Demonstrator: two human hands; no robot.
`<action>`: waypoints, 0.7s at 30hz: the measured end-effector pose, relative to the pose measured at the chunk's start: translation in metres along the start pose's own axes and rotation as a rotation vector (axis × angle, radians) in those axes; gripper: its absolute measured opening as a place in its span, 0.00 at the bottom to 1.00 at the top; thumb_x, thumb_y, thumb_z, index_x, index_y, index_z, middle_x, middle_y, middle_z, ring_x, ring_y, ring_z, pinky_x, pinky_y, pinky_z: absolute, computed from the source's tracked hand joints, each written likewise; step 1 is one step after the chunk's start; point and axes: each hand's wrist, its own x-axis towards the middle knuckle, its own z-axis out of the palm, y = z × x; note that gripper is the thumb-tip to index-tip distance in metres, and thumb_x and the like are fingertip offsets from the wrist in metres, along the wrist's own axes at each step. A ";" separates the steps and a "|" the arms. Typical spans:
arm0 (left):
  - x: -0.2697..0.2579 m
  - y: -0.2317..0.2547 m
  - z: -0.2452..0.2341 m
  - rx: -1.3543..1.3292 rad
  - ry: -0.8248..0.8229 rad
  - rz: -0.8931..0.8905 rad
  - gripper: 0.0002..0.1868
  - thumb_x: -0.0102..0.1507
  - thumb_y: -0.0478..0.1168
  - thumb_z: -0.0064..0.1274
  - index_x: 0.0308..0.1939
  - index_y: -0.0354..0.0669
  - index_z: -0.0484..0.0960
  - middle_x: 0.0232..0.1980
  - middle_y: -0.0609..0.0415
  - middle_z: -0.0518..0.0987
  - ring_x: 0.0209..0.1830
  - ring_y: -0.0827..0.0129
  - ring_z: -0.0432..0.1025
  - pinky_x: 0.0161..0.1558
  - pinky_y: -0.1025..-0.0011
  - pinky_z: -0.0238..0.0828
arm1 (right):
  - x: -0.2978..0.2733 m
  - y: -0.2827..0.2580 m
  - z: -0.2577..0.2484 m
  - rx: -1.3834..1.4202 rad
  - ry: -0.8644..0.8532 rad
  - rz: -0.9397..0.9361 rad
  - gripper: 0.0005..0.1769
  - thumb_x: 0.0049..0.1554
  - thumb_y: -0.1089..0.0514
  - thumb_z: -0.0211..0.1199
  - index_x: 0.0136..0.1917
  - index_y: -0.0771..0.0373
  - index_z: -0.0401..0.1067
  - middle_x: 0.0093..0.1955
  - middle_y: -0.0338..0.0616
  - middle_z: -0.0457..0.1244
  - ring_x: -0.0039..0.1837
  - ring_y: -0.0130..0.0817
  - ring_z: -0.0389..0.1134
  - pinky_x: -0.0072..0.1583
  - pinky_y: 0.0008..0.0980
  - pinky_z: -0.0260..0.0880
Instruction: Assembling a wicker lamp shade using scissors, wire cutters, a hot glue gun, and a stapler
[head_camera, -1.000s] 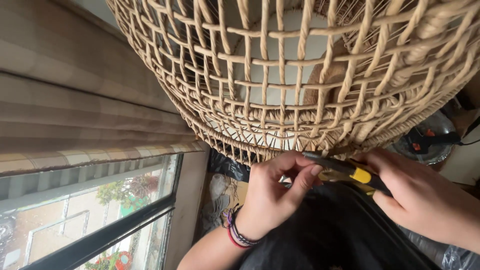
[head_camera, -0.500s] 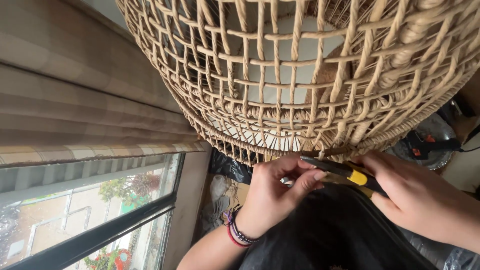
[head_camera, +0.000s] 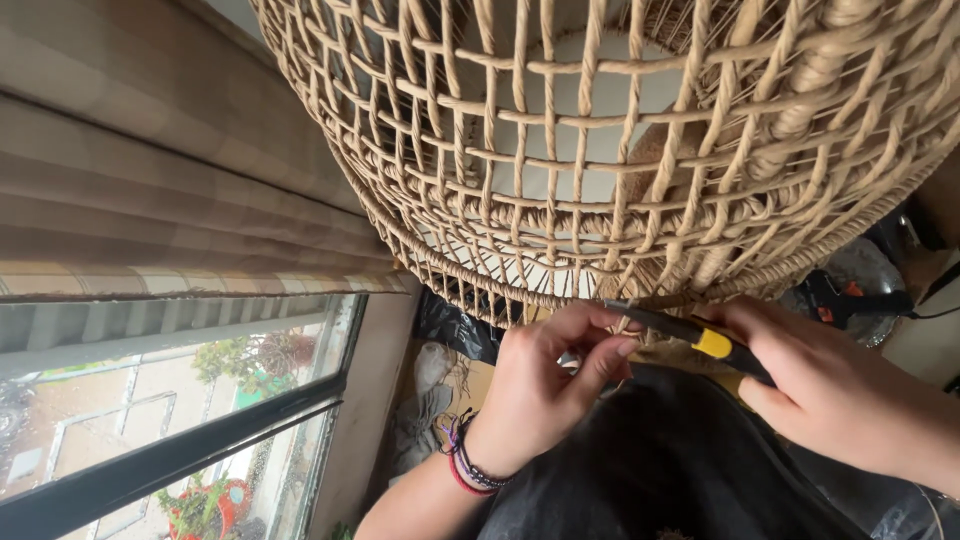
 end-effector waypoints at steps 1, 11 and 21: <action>0.000 0.000 0.001 0.001 0.004 0.000 0.09 0.68 0.42 0.55 0.45 0.40 0.82 0.33 0.56 0.84 0.29 0.75 0.79 0.34 0.78 0.77 | 0.001 0.000 -0.002 -0.001 -0.001 -0.004 0.36 0.52 0.62 0.59 0.73 0.50 0.61 0.69 0.35 0.65 0.67 0.32 0.71 0.68 0.36 0.68; -0.002 0.003 0.008 0.114 0.062 0.038 0.10 0.67 0.42 0.56 0.49 0.42 0.82 0.37 0.58 0.86 0.32 0.75 0.82 0.38 0.78 0.77 | 0.005 -0.009 -0.009 -0.066 -0.010 0.204 0.31 0.50 0.59 0.60 0.68 0.43 0.69 0.58 0.30 0.74 0.48 0.36 0.81 0.50 0.35 0.78; 0.021 0.045 0.054 0.601 0.469 0.406 0.02 0.64 0.33 0.58 0.39 0.43 0.84 0.38 0.59 0.84 0.34 0.70 0.78 0.44 0.74 0.74 | -0.050 0.073 0.027 -0.228 0.432 -0.124 0.40 0.48 0.59 0.61 0.74 0.60 0.59 0.80 0.53 0.54 0.80 0.47 0.56 0.71 0.46 0.58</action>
